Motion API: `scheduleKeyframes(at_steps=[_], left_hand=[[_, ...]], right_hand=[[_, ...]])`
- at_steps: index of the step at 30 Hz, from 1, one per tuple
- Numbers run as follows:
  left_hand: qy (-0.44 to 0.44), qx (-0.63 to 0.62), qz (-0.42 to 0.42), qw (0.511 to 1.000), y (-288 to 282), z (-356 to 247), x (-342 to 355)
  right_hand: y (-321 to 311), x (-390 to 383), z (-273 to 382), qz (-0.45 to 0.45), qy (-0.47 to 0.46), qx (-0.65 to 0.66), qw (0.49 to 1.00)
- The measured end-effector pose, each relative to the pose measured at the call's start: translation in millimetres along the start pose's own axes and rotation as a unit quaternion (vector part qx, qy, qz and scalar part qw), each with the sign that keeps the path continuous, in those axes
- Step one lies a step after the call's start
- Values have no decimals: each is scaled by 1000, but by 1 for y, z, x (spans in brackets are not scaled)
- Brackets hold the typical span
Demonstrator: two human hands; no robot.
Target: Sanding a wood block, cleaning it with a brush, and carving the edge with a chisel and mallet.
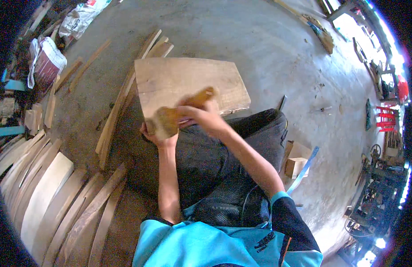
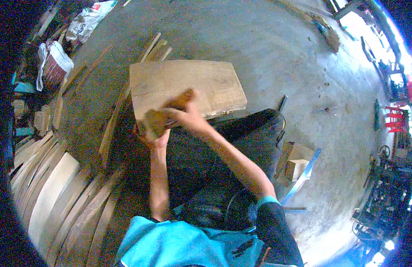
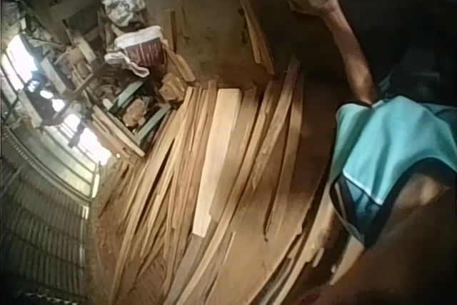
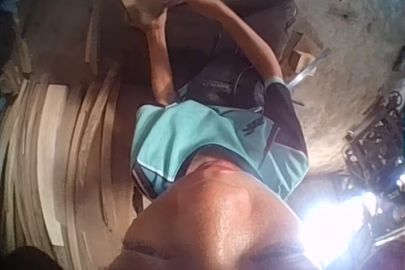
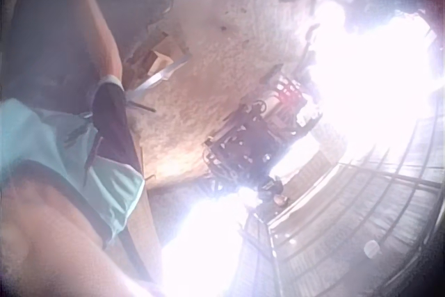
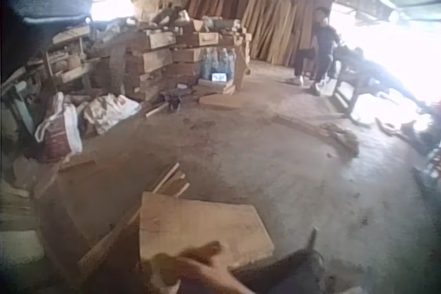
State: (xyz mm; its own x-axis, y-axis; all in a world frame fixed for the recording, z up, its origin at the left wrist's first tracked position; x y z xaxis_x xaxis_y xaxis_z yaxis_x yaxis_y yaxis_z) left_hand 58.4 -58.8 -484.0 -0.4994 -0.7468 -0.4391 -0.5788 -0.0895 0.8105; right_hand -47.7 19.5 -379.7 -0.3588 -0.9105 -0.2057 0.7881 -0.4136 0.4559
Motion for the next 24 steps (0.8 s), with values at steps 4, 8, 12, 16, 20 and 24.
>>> scheduleKeyframes(at_steps=[4, 8, 12, 16, 20, 24], left_hand=[[-34, 0, 108, 994, 47, 12, -18], [-49, -72, 63, 994, 16, 6, -9], [-43, -34, 105, 993, 35, 11, -9], [-52, -38, 111, 992, 30, 5, -11], [-43, -53, 133, 989, 36, 4, -13], [-49, -37, 135, 989, 50, 20, -17]], right_hand=[[-10, 67, -14, -61, -8, 76, 995], [-89, 60, 16, -154, -61, 105, 981], [-204, 22, 22, -307, -75, -24, 948], [-160, 23, 32, -215, -54, -155, 963], [-42, 39, 69, -66, -116, -71, 989], [-13, 54, 93, -16, -234, -371, 899]])
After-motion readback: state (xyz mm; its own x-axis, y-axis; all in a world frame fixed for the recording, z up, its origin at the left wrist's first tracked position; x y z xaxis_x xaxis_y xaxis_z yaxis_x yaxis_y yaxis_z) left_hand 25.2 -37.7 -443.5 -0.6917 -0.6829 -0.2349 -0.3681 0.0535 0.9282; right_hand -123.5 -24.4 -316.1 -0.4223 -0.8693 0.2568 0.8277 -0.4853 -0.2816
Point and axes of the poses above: each hand's wrist, its own x-axis towards the middle knuckle, its own y-axis out of the palm, z = x × y, the point moved 8 cm from there along x, towards the middle knuckle, and after that the axes turned 5 degrees about x, right-handed, at the moved point
